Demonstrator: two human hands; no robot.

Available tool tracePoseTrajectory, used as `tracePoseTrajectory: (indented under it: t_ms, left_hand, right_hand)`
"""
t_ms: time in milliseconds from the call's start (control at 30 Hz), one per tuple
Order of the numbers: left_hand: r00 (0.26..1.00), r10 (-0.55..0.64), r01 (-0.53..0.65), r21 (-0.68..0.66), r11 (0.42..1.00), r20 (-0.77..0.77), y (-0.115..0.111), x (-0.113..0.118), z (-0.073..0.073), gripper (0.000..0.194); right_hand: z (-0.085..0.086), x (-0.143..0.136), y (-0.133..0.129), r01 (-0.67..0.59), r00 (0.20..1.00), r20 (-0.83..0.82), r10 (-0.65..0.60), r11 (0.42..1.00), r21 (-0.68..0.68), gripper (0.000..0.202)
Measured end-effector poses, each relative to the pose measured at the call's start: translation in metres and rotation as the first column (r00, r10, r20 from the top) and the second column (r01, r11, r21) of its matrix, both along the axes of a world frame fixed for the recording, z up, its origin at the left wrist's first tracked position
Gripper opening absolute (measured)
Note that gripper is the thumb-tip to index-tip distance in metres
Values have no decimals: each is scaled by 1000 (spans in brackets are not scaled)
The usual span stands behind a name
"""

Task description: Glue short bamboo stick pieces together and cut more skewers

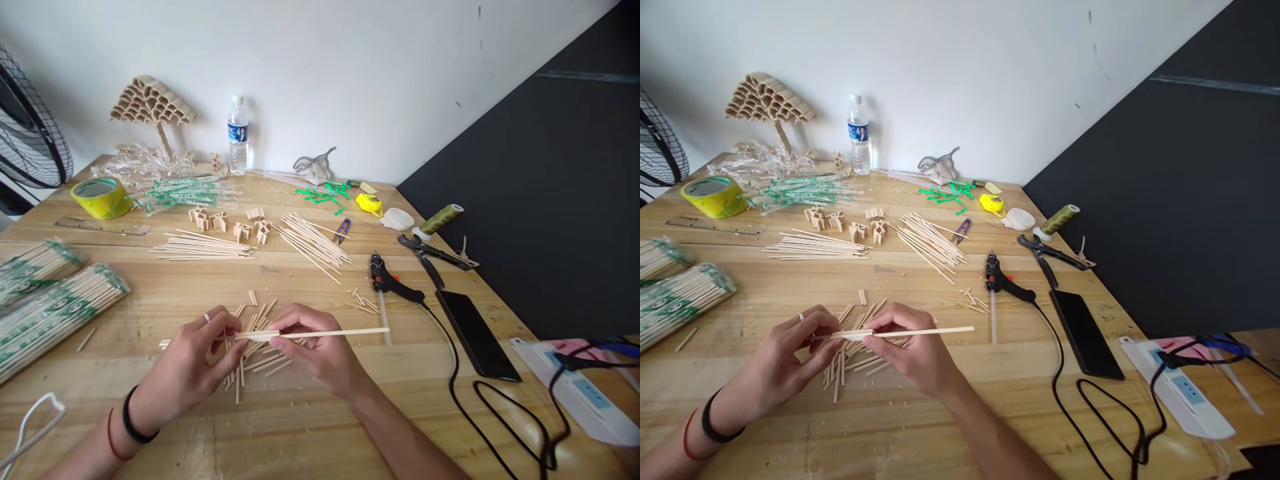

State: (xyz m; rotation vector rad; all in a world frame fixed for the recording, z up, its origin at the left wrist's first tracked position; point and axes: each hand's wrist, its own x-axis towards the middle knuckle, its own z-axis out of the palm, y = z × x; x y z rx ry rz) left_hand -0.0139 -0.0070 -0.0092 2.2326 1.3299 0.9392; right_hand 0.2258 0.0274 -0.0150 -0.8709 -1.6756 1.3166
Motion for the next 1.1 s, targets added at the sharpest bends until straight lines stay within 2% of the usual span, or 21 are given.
tracePoseTrajectory:
  t_ms: [67, 133, 267, 333, 500, 667, 767, 900, 1033, 1100]
  left_hand:
    - [1000, -12, 12, -15, 1000, 4, -2, 1, 1, 10]
    - [997, -79, 79, -32, 996, 4, -4, 3, 3, 17]
    - [980, -198, 198, -21, 980, -1, -9, 6, 4, 20]
    - [980, -197, 197, 16, 980, -4, -10, 6, 4, 18]
    - [988, -151, 153, 72, 986, -32, -11, 5, 4, 17]
    - [989, -130, 135, 72, 988, -73, -12, 4, 4, 13]
    - [988, -141, 142, 12, 990, -65, -13, 4, 6, 12]
    - [990, -140, 138, -140, 981, -4, -11, 5, 14, 17]
    - [986, -156, 165, -317, 934, 55, -9, 5, 23, 31]
    - [985, -157, 173, -398, 901, 74, -9, 6, 26, 38]
  right_hand:
    - [3, -3, -3, 2, 1000, -4, -2, 997, 77, 6]
    - [6, -5, -6, 0, 1000, -15, 2, 991, 135, 3]
    - [8, -9, -12, -12, 1000, -15, 15, 983, 181, 1]
    - [8, -10, -13, -14, 1000, -8, 15, 988, 153, 3]
    - [8, -8, -15, -31, 998, -60, 29, 998, -48, 23]
    - [11, -6, -13, 3, 1000, 12, -4, 996, 85, 7]
    - [11, -7, -13, -3, 1000, 25, 1, 997, 74, 6]
    - [9, -9, -16, -11, 1000, 25, 11, 1000, -5, 7]
    - [5, -8, -16, -73, 997, -27, 72, 996, -54, 32]
    - [4, -7, -14, -96, 995, 0, 96, 995, -14, 29]
